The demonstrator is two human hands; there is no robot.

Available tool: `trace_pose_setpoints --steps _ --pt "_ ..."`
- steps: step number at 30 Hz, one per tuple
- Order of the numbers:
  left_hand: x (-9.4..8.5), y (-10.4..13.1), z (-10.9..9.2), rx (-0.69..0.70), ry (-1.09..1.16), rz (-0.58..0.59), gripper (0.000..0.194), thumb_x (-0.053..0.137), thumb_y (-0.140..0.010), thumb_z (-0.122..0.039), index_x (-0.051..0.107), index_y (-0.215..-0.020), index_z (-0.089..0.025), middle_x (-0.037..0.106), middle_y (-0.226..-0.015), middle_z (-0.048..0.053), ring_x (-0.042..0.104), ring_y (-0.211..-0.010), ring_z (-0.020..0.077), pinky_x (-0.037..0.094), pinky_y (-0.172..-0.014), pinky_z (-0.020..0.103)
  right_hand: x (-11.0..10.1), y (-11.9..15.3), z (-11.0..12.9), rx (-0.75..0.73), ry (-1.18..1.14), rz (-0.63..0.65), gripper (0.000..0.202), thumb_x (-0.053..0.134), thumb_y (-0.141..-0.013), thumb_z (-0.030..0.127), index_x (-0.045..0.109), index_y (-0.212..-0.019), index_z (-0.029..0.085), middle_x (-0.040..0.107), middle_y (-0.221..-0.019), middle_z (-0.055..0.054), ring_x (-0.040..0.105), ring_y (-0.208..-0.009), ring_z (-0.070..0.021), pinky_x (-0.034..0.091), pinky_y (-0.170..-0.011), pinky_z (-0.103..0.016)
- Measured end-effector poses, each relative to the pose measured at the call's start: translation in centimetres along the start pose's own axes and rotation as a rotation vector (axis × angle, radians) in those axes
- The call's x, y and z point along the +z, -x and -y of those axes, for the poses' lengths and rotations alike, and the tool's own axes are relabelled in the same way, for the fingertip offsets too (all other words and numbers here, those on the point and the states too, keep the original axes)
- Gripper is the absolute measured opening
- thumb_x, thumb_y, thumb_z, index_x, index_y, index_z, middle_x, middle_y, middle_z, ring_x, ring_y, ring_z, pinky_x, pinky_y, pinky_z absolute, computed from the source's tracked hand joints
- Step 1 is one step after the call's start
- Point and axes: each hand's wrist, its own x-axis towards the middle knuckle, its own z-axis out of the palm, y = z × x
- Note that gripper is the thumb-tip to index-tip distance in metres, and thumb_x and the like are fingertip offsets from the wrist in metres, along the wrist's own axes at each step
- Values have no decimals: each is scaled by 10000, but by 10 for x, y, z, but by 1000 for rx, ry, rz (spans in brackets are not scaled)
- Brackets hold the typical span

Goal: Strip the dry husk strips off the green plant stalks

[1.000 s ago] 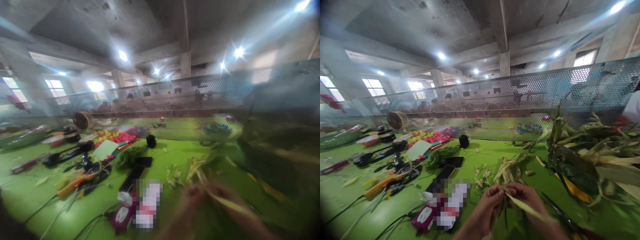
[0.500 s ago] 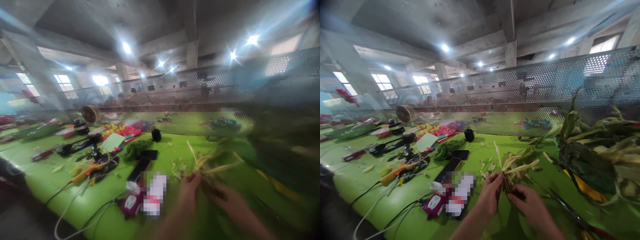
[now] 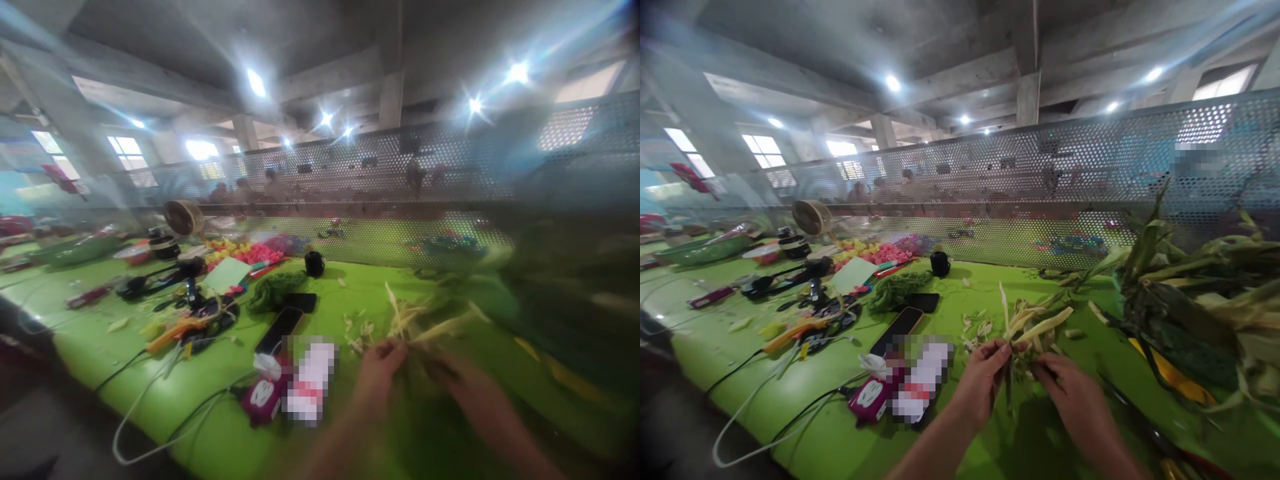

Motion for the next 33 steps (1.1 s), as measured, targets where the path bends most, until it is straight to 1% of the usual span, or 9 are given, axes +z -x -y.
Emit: trace_pose_setpoints --steps 3,5,7,10,13,20,25,29,33 --pt "-5 -4 4 5 -38 -13 380 840 -584 -420 674 -765 -130 672 -725 42 603 -651 141 479 -682 267 -1 -1 -3 -13 47 -39 360 467 -885 472 690 -1086 274 712 -1166 -42 652 -1048 -259 481 -901 -365" --pt "-9 -7 5 46 -94 -51 375 821 -612 -431 685 -793 -132 670 -749 40 587 -662 131 463 -687 258 -4 1 -1 -75 102 -124 366 484 -882 461 640 -1160 281 686 -1203 -47 626 -1086 -257 464 -923 -379" --pt "-13 -9 6 77 -164 -86 378 800 -636 -449 694 -813 -132 663 -754 38 572 -675 127 443 -681 249 -5 5 5 -160 152 -186 347 516 -871 463 630 -1139 275 680 -1175 -58 613 -1081 -258 452 -926 -386" --pt "-14 -11 7 85 -233 -116 406 784 -642 -475 702 -833 -126 646 -732 39 562 -674 137 423 -656 253 -3 12 15 -223 201 -91 256 534 -867 465 658 -955 259 700 -1009 -57 637 -948 -243 471 -856 -369" --pt "-13 -10 7 90 -250 -122 425 779 -645 -480 712 -857 -118 640 -720 45 549 -653 136 415 -646 260 4 16 21 -197 245 23 241 524 -874 456 658 -885 256 701 -916 -52 646 -861 -241 482 -778 -363" --pt "-12 -9 5 99 -261 -124 372 764 -677 -446 720 -852 -121 659 -754 45 544 -666 126 418 -659 251 3 11 16 -160 200 -16 176 487 -869 324 623 -794 242 688 -800 -36 643 -737 -205 471 -677 -306" --pt "-11 -7 1 101 -223 -118 367 781 -660 -438 715 -840 -124 681 -794 61 567 -685 135 439 -649 247 -1 6 8 -110 180 -8 194 451 -889 355 575 -795 240 669 -772 -28 631 -707 -193 466 -665 -300" --pt "-7 -4 -5 72 -177 -103 371 788 -653 -434 708 -829 -117 680 -798 68 541 -616 112 430 -593 238 1 7 8 -99 158 35 218 448 -892 369 571 -766 241 667 -749 -24 630 -679 -191 467 -645 -299" --pt "-7 -3 -4 59 -216 -86 351 768 -677 -441 701 -821 -127 665 -773 52 535 -603 108 420 -575 236 3 6 8 -126 95 48 198 491 -869 388 614 -826 238 692 -837 -41 652 -758 -210 490 -688 -308"
